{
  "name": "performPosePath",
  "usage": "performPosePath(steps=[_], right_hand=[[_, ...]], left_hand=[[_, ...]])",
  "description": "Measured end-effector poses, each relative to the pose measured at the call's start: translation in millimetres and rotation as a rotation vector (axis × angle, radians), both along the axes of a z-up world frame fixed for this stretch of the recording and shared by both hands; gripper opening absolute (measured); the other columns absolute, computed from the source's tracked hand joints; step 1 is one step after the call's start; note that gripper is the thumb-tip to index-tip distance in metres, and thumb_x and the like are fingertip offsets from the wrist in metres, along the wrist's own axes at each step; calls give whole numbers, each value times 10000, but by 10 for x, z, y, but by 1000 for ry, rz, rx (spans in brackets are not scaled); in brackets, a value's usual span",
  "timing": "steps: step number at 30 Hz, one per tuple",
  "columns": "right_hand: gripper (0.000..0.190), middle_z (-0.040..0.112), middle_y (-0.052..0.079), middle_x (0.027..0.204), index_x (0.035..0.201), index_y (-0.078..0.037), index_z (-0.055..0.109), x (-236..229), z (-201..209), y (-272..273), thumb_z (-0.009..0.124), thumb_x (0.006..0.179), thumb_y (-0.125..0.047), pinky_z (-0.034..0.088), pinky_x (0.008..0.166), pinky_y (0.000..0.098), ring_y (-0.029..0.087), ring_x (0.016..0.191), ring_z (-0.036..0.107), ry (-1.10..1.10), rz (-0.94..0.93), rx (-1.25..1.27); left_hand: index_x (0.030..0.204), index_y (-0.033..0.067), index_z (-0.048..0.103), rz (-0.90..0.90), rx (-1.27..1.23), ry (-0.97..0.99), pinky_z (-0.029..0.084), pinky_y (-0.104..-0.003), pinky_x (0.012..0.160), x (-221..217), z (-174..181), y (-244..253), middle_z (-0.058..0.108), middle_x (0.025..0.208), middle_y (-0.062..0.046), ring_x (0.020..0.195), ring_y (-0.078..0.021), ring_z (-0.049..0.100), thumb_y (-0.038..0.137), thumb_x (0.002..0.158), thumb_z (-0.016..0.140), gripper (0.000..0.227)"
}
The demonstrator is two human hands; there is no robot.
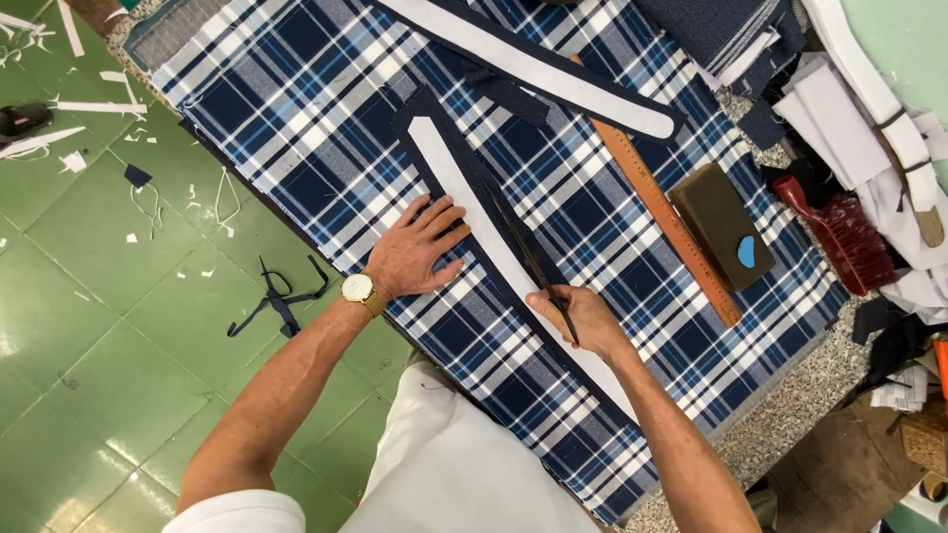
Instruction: The person folds a dark fabric strip, irons it flat, places a white strip on top, and trims the edges with scissors. The person then folds the trimmed fabric and sets it aside.
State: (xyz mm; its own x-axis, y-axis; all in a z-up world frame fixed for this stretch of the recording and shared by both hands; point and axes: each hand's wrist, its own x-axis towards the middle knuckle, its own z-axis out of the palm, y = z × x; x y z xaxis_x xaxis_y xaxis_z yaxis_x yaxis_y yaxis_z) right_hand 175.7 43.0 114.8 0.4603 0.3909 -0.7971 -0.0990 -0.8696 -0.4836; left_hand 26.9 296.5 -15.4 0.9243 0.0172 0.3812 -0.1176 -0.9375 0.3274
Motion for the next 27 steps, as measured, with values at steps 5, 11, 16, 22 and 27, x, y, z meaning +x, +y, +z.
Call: performPosePath(steps=[5,11,16,22,27], right_hand=[[633,577,113,564,1158,71,707,52,-23,129,733,913,-512,447,333,235,177,465,584,-9,52,10],[625,569,109,551,1134,55,724,6,-74,147,724,921,-533,445,320,227,179,442,586,-13,25,30],[551,552,113,514,1133,64,721,-33,11,184,718,944,-454,426,283,221,176,410,563,45,-49,52],[646,588,119,558,1154,66,711,-6,-62,307,723,915,-534,456,302,226,174,448,596,9,13,42],[655,579,123,557,1134,61,714,28,-5,472,722,908,-553,442,303,225,177,439,586,-10,12,71]], left_hand=[[1324,194,627,-2,-8,-4,238,-485,1255,8,6,-5,557,1443,-88,1451,-263,439,537,996,472,499],[1331,197,627,7,-7,2,246,-492,1254,1,2,-22,556,1447,-87,1447,-265,441,520,995,487,486],[1324,203,628,8,-8,4,237,-486,1258,2,-18,-21,557,1447,-80,1450,-257,440,528,989,495,485],[1324,199,627,3,-25,4,237,-489,1258,5,3,-9,560,1447,-84,1448,-262,443,529,992,491,487],[1331,199,622,0,-22,21,222,-486,1266,-4,-9,-3,552,1453,-79,1454,-258,432,538,995,469,502]])
